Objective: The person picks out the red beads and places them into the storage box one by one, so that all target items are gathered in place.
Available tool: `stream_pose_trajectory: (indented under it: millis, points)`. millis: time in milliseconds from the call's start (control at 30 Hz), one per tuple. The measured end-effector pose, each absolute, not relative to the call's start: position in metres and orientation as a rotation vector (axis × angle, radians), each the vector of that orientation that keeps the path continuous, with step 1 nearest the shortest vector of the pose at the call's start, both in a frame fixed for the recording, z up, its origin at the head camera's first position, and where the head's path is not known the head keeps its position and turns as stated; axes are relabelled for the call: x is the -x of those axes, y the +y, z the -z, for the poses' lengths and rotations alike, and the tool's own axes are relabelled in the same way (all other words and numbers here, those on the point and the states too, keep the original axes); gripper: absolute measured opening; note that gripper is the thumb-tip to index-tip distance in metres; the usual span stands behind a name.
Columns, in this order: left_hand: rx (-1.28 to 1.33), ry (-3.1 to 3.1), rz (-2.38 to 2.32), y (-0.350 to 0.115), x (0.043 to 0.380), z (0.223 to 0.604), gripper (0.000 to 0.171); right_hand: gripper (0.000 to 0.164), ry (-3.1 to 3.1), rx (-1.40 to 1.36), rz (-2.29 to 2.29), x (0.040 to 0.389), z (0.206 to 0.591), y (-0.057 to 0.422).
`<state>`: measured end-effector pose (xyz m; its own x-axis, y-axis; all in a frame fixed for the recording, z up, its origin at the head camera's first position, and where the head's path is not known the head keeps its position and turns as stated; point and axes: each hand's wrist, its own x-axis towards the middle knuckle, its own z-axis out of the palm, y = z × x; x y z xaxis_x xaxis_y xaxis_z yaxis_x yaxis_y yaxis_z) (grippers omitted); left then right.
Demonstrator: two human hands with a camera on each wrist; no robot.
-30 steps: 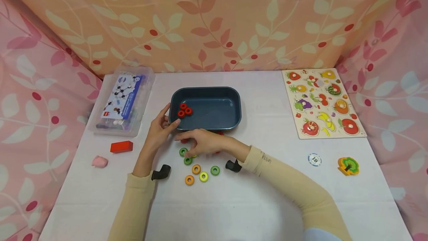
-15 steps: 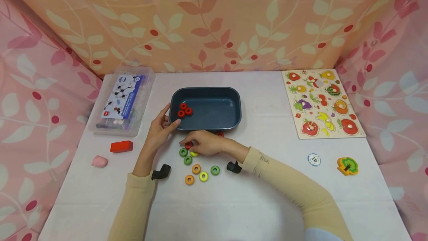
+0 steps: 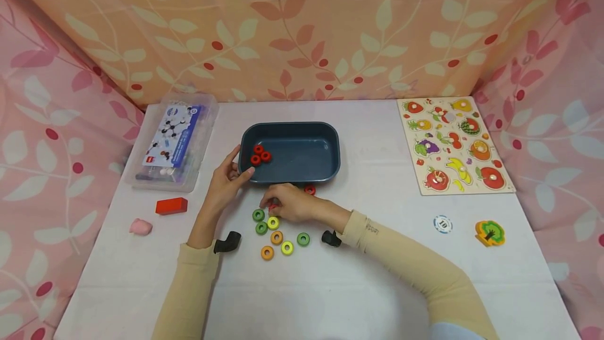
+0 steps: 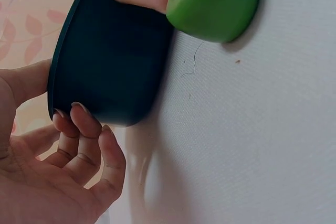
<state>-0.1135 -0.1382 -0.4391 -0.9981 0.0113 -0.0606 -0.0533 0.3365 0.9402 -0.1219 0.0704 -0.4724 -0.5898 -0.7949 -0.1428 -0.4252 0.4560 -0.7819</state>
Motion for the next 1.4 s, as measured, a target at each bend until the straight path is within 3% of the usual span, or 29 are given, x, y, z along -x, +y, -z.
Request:
stream_pose_trajectory:
  millis: [300, 500, 667, 1033, 1400]
  points:
    - [0.043, 2.517, -1.790, -0.138, 0.113, 0.440, 0.071, 0.026, 2.171, 1.010, 0.978, 0.122, 0.475, 0.076]
    - [0.060, 2.510, -1.789, -0.138, 0.112, 0.440, 0.071, 0.020, 2.187, 1.045, 0.962, 0.122, 0.473, 0.078]
    - [0.060, 2.507, -1.788, -0.139, 0.112, 0.441, 0.071, 0.015, 2.120, 1.043, 1.032, 0.125, 0.459, 0.081]
    - [0.052, 2.503, -1.793, -0.138, 0.113, 0.440, 0.072, 0.021, 2.160, 1.073, 1.290, 0.148, 0.421, 0.088]
    - [0.047, 2.495, -1.809, -0.138, 0.114, 0.441, 0.071, 0.025, 2.508, 0.657, 1.200, 0.192, 0.445, 0.095]
